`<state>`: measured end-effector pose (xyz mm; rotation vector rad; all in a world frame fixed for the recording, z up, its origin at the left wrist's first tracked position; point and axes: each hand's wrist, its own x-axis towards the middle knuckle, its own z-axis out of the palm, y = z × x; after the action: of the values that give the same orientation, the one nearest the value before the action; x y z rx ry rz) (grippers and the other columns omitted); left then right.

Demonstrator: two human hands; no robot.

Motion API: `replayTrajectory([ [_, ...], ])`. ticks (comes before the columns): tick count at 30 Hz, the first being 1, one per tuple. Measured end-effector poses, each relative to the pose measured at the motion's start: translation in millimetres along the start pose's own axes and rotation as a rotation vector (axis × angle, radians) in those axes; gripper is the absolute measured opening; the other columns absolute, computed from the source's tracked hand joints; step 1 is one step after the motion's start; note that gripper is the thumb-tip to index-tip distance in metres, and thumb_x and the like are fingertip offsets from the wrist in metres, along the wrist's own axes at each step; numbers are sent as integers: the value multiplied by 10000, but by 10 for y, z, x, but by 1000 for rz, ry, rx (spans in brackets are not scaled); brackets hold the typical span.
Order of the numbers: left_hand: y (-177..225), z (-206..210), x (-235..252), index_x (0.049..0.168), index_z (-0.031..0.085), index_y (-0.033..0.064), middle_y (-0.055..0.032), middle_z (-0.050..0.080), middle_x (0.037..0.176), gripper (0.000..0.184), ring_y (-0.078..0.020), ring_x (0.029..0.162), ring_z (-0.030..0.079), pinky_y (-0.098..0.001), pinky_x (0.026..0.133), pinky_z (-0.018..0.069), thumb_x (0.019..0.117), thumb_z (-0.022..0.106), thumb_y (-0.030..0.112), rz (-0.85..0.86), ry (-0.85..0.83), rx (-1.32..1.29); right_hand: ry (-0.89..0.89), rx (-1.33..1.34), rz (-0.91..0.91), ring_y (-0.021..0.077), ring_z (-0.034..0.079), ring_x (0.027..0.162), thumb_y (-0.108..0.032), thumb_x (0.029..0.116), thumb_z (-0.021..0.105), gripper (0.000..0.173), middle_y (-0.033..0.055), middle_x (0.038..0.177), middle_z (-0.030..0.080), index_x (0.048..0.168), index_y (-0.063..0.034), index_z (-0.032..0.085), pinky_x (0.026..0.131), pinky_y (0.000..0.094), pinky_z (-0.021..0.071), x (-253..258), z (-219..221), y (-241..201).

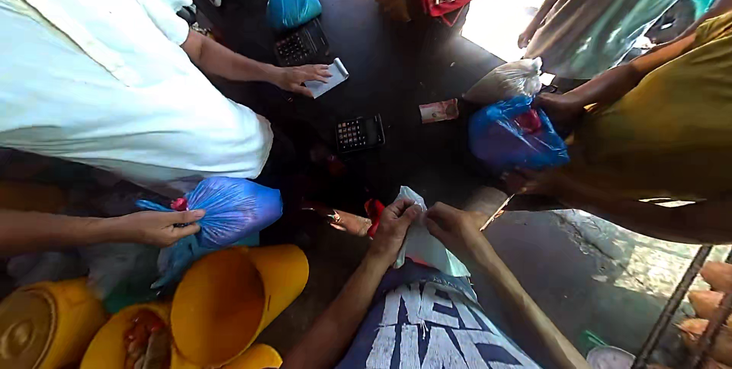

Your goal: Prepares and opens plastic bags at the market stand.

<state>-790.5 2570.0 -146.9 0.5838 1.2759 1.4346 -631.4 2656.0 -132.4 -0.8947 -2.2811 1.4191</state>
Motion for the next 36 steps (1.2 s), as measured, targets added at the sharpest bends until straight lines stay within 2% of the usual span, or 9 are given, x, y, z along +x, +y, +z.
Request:
replayTrajectory([
  [2,-6,2,-6,923,656,58,31,614,735,187,-26,571,536,-182,510,456,1038,552,162,21,53,37,-10,3,-18,99,622,742,-222,1013,576,209,53,874,670,1024,-52,697,690,283,542,5,-9,-1],
  [3,-4,4,-7,897,652,64,37,617,726,217,-21,571,537,-178,511,453,1047,529,161,31,72,51,-22,-2,-26,100,622,742,-223,1016,571,213,54,875,670,1026,-51,696,689,281,541,16,-22,-8],
  [5,25,18,-18,887,646,56,34,638,748,264,-31,643,586,-206,601,510,1065,478,153,37,109,66,-37,-7,-35,112,631,752,-221,1016,568,223,64,878,676,1033,-41,698,698,294,545,44,-37,-27],
  [9,122,75,-103,1072,632,-1,-21,705,870,311,-90,826,698,-291,801,606,1107,371,163,-95,113,-54,-19,-22,-26,102,621,739,-254,1018,573,240,46,852,675,1026,-56,709,700,302,539,30,-60,-9],
  [12,14,-74,-112,1118,638,23,-46,711,955,208,-119,891,698,-321,841,600,1042,542,191,-102,-44,-128,-10,-12,-18,82,610,714,-238,1011,593,200,23,833,662,1002,-71,702,673,286,536,14,-89,26],
  [14,-7,-126,-102,1067,663,11,-59,707,925,145,-124,841,686,-318,801,595,988,629,127,-88,-81,-76,-9,-8,-23,70,604,700,-225,1006,598,179,14,829,658,1002,-77,699,656,271,534,11,-107,54],
  [17,17,-137,-110,1031,694,-6,-66,712,900,99,-121,813,680,-313,789,590,972,644,55,-71,-78,17,-8,-5,-32,63,590,679,-214,1002,608,160,6,814,649,1000,-80,696,634,261,524,-8,-122,86],
  [28,109,-123,-74,1040,686,-14,-69,723,929,146,-144,848,710,-341,821,613,1001,585,83,-59,-103,9,-57,30,-58,41,581,697,-226,1021,563,211,10,819,649,1021,-64,699,658,222,505,-2,-176,169],
  [36,124,-112,-73,1004,679,26,-25,706,870,119,-119,777,685,-324,748,603,956,648,131,-24,-76,11,8,62,-51,92,638,745,-274,999,629,226,37,914,685,1091,-77,691,679,289,566,23,-136,131],
])
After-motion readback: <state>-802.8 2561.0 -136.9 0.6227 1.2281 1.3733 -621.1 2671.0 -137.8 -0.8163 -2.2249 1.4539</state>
